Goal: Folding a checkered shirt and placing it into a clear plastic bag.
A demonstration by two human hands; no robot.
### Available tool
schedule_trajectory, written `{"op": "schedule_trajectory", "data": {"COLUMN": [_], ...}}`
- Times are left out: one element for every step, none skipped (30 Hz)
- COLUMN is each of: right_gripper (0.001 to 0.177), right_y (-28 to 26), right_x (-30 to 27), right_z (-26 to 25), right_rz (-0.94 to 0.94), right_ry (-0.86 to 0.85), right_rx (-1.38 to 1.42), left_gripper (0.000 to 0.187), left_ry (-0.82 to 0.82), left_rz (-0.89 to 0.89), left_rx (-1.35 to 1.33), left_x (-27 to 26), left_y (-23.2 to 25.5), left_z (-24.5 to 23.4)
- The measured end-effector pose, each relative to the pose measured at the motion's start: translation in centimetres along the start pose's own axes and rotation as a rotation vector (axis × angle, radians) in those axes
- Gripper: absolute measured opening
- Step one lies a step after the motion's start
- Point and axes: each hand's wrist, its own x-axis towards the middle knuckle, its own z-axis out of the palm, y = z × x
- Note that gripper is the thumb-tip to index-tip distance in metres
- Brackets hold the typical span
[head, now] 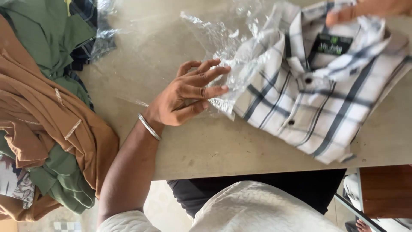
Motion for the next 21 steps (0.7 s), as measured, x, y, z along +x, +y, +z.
{"op": "schedule_trajectory", "data": {"right_gripper": [0.053,0.054,0.055,0.057,0.058,0.058,0.06,0.063,0.063,0.059,0.056,0.056,0.054,0.052,0.052,0.054,0.055,0.055,0.054,0.054,0.054], "right_y": [-3.3,-6.0,-7.8,-9.8,-11.9,-11.7,-11.5,-11.3,-11.7,-12.2,-12.6,-12.9,-13.2,-13.4,-14.1,-14.9,-15.6,-16.9,-18.2,-19.5,-18.7], "right_x": [1.1,1.4,1.4,1.2,0.1,-0.7,-1.5,-2.3,-2.9,-3.6,-4.1,-4.0,-4.0,-4.1,-3.8,-3.5,-3.0,-2.4,-1.8,-1.2,-0.7], "right_z": [1.0,2.3,2.9,3.5,4.0,4.6,4.9,5.2,5.4,5.6,5.9,5.7,5.7,5.7,5.5,5.4,5.1,5.0,4.9,4.8,4.7], "right_rz": [0.045,0.091,0.135,0.178,0.227,0.231,0.159,0.088,0.087,0.015,-0.059,-0.061,-0.061,-0.061,-0.059,-0.043,-0.029,-0.03,0.032,0.094,0.099], "right_ry": [-0.022,-0.045,-0.071,-0.096,-0.126,-0.128,-0.079,-0.029,-0.026,0.028,0.083,0.087,0.088,0.089,0.089,0.081,0.073,0.073,0.081,0.09,0.101], "right_rx": [0.008,0.016,0.028,0.04,0.053,0.056,0.078,0.099,0.097,0.077,0.056,0.054,0.024,-0.006,-0.004,-0.05,-0.096,-0.095,-0.102,-0.108,-0.107], "left_gripper": [0.049,0.052,0.052,0.05,0.049,0.049,0.049,0.049,0.049,0.048,0.048,0.048,0.048,0.048,0.048,0.048,0.048,0.048,0.049,0.05,0.05], "left_ry": [-0.018,-0.035,-0.037,-0.026,-0.017,-0.02,-0.005,0.01,0.01,0.0,-0.011,-0.011,-0.029,-0.046,-0.049,-0.074,-0.098,-0.099,-0.13,-0.161,-0.168], "left_rz": [0.022,0.043,0.043,0.046,0.047,0.046,0.037,0.027,0.03,0.037,0.044,0.047,0.027,0.006,0.005,0.013,0.02,0.019,0.027,0.035,0.045], "left_rx": [-0.03,-0.061,-0.058,-0.066,-0.079,-0.083,-0.11,-0.136,-0.134,-0.143,-0.149,-0.145,-0.15,-0.155,-0.156,-0.151,-0.144,-0.143,-0.127,-0.112,-0.108], "left_x": [0.0,0.1,0.1,0.2,0.2,-0.1,-0.2,-0.2,-0.1,0.0,0.1,0.2,0.2,0.2,0.2,0.3,0.3,0.3,0.3,0.4,0.5], "left_y": [-0.2,-0.4,-0.4,-0.5,-0.6,-0.7,-0.8,-1.0,-0.9,-0.9,-0.8,-0.6,-0.4,-0.1,0.1,0.4,0.6,0.8,1.1,1.4,1.8], "left_z": [0.0,0.1,0.0,0.0,0.1,0.4,0.5,0.6,0.6,0.5,0.4,0.1,0.0,-0.1,0.0,0.0,-0.1,0.0,-0.1,-0.2,-0.1]}}
